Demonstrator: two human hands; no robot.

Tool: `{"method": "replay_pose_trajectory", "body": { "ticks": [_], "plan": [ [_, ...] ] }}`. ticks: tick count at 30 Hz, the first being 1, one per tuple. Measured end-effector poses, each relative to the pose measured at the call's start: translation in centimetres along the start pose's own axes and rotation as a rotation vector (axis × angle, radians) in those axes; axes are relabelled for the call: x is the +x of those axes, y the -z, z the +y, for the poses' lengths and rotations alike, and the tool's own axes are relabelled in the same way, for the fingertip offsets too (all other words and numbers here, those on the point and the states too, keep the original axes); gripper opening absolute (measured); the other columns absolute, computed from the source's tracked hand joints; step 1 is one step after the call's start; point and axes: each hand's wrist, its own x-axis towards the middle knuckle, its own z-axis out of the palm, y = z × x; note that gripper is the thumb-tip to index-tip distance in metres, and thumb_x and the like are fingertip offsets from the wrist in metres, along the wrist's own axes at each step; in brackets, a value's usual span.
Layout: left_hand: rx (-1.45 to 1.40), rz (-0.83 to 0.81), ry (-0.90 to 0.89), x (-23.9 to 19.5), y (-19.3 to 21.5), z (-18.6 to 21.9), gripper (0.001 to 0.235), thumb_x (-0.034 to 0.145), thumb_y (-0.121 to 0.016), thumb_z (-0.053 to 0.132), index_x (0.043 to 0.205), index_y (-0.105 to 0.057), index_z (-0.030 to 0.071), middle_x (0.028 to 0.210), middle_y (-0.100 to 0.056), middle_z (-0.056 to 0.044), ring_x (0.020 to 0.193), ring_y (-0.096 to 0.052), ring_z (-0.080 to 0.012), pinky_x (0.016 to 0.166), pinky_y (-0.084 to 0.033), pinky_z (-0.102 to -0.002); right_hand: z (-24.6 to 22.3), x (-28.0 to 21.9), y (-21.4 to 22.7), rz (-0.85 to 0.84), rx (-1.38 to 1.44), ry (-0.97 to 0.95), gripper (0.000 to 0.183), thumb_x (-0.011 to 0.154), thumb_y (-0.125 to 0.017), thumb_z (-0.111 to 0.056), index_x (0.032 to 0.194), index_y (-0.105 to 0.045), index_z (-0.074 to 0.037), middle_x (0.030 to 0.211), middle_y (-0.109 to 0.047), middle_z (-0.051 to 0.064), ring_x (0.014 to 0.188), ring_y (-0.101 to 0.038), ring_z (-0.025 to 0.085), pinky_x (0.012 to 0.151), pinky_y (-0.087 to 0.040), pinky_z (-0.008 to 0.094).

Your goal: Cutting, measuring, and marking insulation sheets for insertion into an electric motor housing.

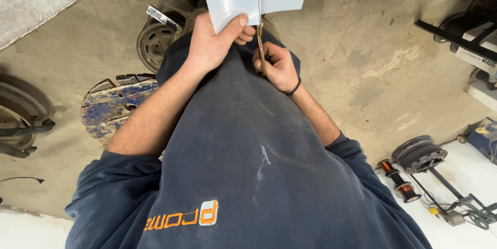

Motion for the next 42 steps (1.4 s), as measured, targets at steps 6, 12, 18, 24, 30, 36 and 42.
{"method": "replay_pose_trajectory", "body": {
  "ticks": [6,12,18,24,30,36,42],
  "plan": [
    [0.0,-0.02,0.01,-0.5,-0.1,0.1,0.028,0.106,-0.065,0.022,0.11,-0.071,-0.006,0.094,-0.077,-0.012,0.083,-0.077,-0.017,0.073,-0.064,-0.03,0.5,0.0,0.2,-0.033,0.047,0.005,0.02,0.1,-0.071,-0.017,0.094,-0.059,-0.003,0.087,-0.064,0.001,0.074,-0.055,0.007,0.067,-0.046,0.024],
    [0.003,-0.016,0.076,-1.4,-0.6,0.0,0.026,0.105,-0.065,0.02,0.106,-0.071,-0.006,0.091,-0.077,-0.011,0.079,-0.076,-0.0163,0.072,-0.063,-0.03,0.5,0.0,0.3,-0.011,0.014,0.043,0.026,0.1,-0.072,-0.026,0.099,-0.06,-0.003,0.088,-0.064,-0.001,0.076,-0.055,0.007,0.069,-0.046,0.023],
    [-0.009,-0.015,0.072,-1.5,-0.6,-0.2,0.026,0.105,-0.065,0.02,0.107,-0.071,-0.005,0.091,-0.077,-0.011,0.079,-0.076,-0.0161,0.072,-0.063,-0.03,0.7,-0.1,0.2,0.025,0.018,-0.028,0.023,0.1,-0.071,-0.024,0.098,-0.061,-0.003,0.083,-0.064,0.0,0.072,-0.055,0.006,0.065,-0.045,0.023],
    [0.026,-0.036,0.078,-1.9,-0.6,-0.3,0.026,0.105,-0.065,0.02,0.106,-0.072,-0.005,0.089,-0.078,-0.009,0.078,-0.075,-0.0147,0.071,-0.063,-0.029,1.3,-0.2,0.4,-0.015,0.105,0.022,0.033,0.102,-0.074,-0.032,0.103,-0.061,-0.003,0.088,-0.063,0.0,0.077,-0.054,0.006,0.069,-0.045,0.023],
    [0.007,-0.07,0.107,-2.5,-0.9,-0.5,0.025,0.104,-0.066,0.02,0.104,-0.073,-0.005,0.087,-0.077,-0.009,0.075,-0.073,-0.0131,0.068,-0.061,-0.027,0.7,0.1,0.4,0.038,0.052,0.027,0.037,0.1,-0.072,-0.039,0.107,-0.062,-0.003,0.086,-0.064,-0.001,0.075,-0.057,0.006,0.066,-0.045,0.022],
    [0.046,-0.072,0.107,-2.7,-0.9,0.1,0.025,0.104,-0.065,0.02,0.102,-0.074,-0.004,0.086,-0.077,-0.008,0.074,-0.073,-0.0121,0.068,-0.06,-0.027,0.7,0.2,0.1,0.044,0.048,0.029,0.026,0.104,-0.069,-0.026,0.105,-0.062,-0.002,0.087,-0.063,-0.001,0.075,-0.056,0.006,0.067,-0.047,0.023],
    [0.039,-0.085,0.117,-2.7,-0.8,-0.1,0.025,0.104,-0.066,0.019,0.1,-0.074,-0.004,0.085,-0.077,-0.008,0.074,-0.072,-0.0119,0.068,-0.06,-0.026,1.3,0.0,0.1,0.045,0.12,-0.024,0.024,0.103,-0.07,-0.024,0.102,-0.06,-0.002,0.088,-0.063,-0.001,0.075,-0.054,0.006,0.066,-0.046,0.024]
  ]
}}
